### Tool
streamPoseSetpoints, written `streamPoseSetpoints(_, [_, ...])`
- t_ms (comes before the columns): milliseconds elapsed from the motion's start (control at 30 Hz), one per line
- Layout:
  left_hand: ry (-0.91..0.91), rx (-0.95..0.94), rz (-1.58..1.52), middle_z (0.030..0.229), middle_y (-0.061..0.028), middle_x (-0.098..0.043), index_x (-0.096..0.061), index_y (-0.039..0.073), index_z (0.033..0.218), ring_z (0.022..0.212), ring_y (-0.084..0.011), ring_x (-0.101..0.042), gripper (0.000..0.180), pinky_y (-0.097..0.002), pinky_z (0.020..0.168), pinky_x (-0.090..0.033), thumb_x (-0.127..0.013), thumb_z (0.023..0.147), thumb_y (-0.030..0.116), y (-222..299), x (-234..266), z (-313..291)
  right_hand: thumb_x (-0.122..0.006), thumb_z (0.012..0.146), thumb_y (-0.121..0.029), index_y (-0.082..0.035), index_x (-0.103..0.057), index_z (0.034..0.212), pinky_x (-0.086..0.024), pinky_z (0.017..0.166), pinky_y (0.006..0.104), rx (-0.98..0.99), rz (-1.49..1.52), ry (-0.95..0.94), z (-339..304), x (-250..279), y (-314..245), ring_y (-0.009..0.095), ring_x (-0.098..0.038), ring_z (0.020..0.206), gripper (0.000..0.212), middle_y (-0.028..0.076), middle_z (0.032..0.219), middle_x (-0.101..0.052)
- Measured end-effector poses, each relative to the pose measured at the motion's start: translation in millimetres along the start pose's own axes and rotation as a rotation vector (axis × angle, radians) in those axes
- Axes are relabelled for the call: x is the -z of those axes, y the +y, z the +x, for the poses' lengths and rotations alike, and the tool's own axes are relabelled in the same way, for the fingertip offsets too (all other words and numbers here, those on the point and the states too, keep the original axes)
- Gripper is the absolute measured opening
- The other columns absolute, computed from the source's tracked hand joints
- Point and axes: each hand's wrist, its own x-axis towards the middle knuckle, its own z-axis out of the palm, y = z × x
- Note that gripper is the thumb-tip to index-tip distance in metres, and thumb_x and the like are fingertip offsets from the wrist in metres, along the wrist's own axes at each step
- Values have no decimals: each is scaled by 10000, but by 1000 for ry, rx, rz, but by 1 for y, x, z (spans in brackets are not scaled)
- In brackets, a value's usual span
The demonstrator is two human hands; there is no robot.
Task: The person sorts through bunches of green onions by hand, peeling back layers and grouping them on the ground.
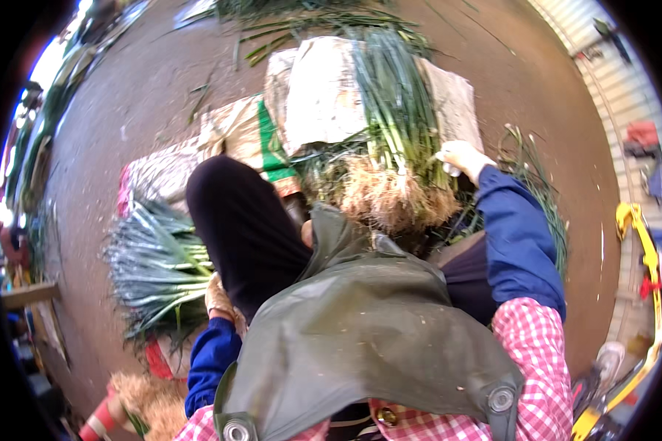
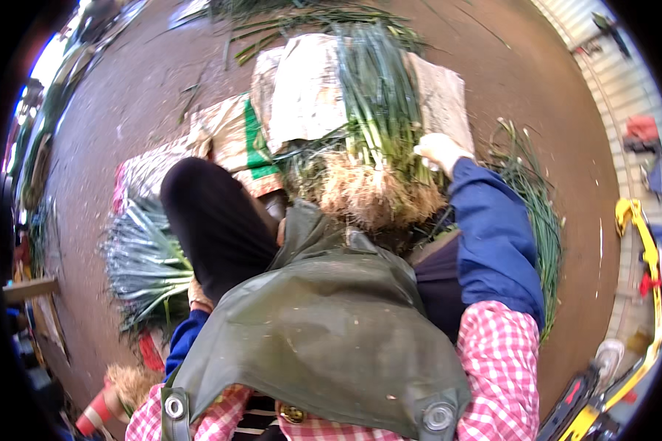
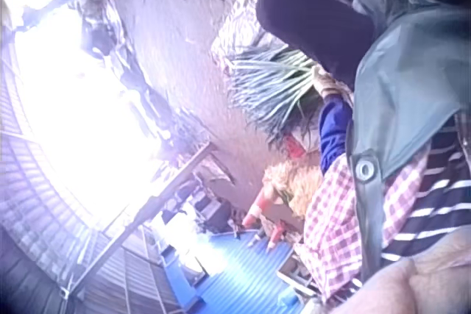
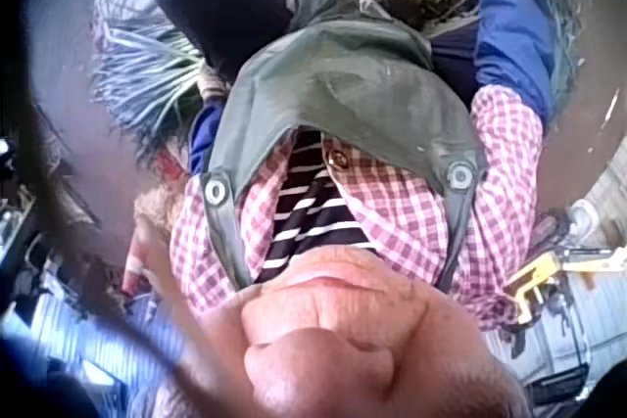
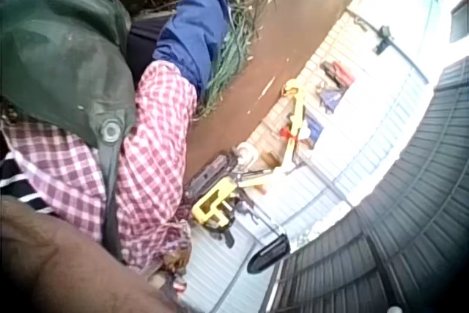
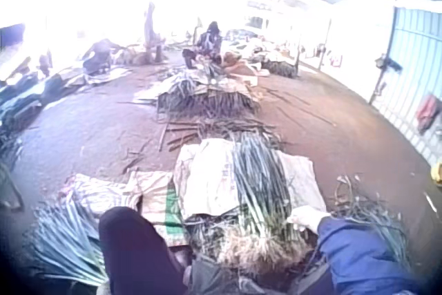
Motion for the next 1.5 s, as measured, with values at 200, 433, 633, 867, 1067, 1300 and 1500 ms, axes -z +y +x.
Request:
streamPoseSetpoints(200, [304, -147, 170, 905, -79, -669, -639, 85, 1020, 783, -251, -635, 329, -366, 696, -520, -590, 861, 369, 7, -3, 3, -512, 887, -448, -96, -588, 852, -427, 683, 369, -97, -182, 248, 24, -47, -19, 246, -559, 747, 362, 87, 777, -598])
streamPoseSetpoints(433, [217, -50, 164, 848, -84, -659, -611, 114, 1009, 695, -247, -627, 333, -356, 609, -511, -586, 864, 413, 27, -11, -42, -564, 880, -411, -118, -602, 946, -484, 616, 378, -440, -477, 355, 56, -117, -33, 199, -583, 630, 302, 54, 723, -604])
streamPoseSetpoints(633, [178, 82, 401, 799, -88, -651, -587, 139, 1001, 619, -245, -621, 339, -348, 535, -503, -583, 867, 451, 46, -27, -93, -576, 895, -135, -105, -614, 905, -426, 440, 256, -124, 142, 647, 39, -41, -38, 119, -536, 511, 50, 31, 685, -599])
streamPoseSetpoints(867, [47, -801, 1328, 790, -23, -545, -556, 83, 822, 690, -99, -523, 73, -234, 584, -429, -526, 883, 111, 178, 20, -57, -551, 920, -107, 1, -563, 920, -422, 418, 264, -111, 1055, 323, 72, -73, 21, 141, -497, 485, 109, 64, 664, -549])
streamPoseSetpoints(1067, [-246, -1244, 613, 1198, -149, -582, -527, -30, 1232, 1048, -215, -594, 383, -334, 953, -461, -451, 975, 244, 113, -319, -161, -615, 874, -73, -15, -532, 921, -460, 439, 291, 2, 1309, 229, 49, -110, -9, 180, -559, 505, 112, 97, 671, -583])
streamPoseSetpoints(1300, [-641, -108, 395, 1040, -105, -633, -558, -4, 1140, 943, -217, -615, 322, -332, 851, -497, -552, 917, 228, -84, -394, -29, -686, 821, -150, -25, -592, 1039, -488, 712, 242, 237, 876, 315, -18, -144, -79, 135, -601, 780, 268, 86, 907, -636])
streamPoseSetpoints(1500, [-648, 258, 283, 873, -102, -644, -600, 20, 1037, 751, -209, -638, 258, -344, 669, -532, -647, 831, 169, -121, -385, 3, -605, 888, -333, -62, -629, 969, -480, 545, 261, 63, 911, 292, -25, -140, -73, 140, -585, 612, 284, 45, 848, -662])
